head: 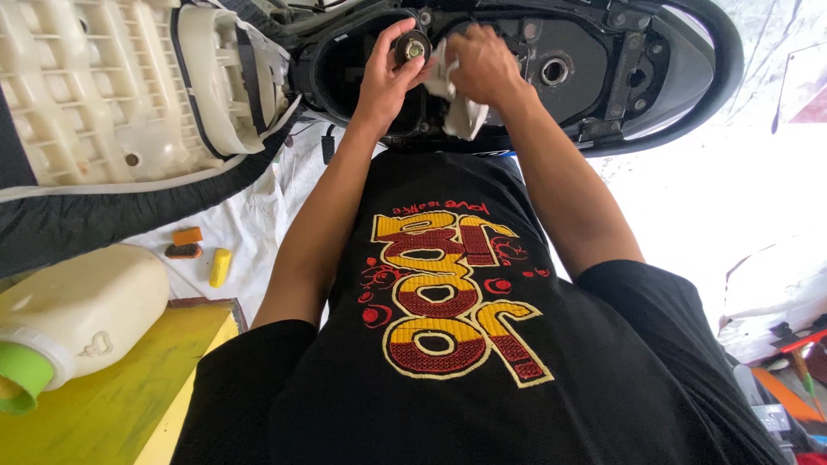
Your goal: The person wipes the interior of a motorcycle fuel tank with a white cloth. They remove a small metal cap, wipe it, and place it back into the tank. The person continues to wipe the inside surfaces of the tank.
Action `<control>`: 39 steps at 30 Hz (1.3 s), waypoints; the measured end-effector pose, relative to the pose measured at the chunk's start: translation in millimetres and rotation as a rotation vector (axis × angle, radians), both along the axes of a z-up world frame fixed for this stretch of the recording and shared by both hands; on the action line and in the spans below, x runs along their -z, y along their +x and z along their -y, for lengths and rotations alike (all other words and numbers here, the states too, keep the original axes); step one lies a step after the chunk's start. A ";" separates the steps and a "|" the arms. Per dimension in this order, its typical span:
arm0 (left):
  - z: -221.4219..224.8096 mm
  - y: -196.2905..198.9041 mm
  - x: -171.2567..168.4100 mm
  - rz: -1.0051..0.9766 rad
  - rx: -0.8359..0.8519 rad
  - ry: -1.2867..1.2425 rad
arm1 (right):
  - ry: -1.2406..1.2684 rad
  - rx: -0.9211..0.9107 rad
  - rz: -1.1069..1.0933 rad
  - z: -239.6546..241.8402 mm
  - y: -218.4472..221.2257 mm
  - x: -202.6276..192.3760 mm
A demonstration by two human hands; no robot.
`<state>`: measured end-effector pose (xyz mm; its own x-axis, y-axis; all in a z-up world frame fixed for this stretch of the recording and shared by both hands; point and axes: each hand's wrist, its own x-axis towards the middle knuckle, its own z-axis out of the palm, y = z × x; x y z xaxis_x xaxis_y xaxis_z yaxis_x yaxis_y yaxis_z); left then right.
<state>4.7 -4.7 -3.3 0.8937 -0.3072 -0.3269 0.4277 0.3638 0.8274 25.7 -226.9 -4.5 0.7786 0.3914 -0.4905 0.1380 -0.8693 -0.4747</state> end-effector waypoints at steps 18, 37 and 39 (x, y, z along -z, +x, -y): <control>35.7 -4.1 2.4 0.176 -0.107 0.276 | 0.180 -0.251 -0.100 38.3 -9.8 -6.5; 73.8 -58.2 17.4 -0.138 -0.481 0.350 | 0.197 -0.517 0.181 39.5 -5.4 15.6; 77.6 -60.0 30.8 -0.105 -0.528 0.280 | 0.240 -0.503 0.093 43.5 -3.3 0.3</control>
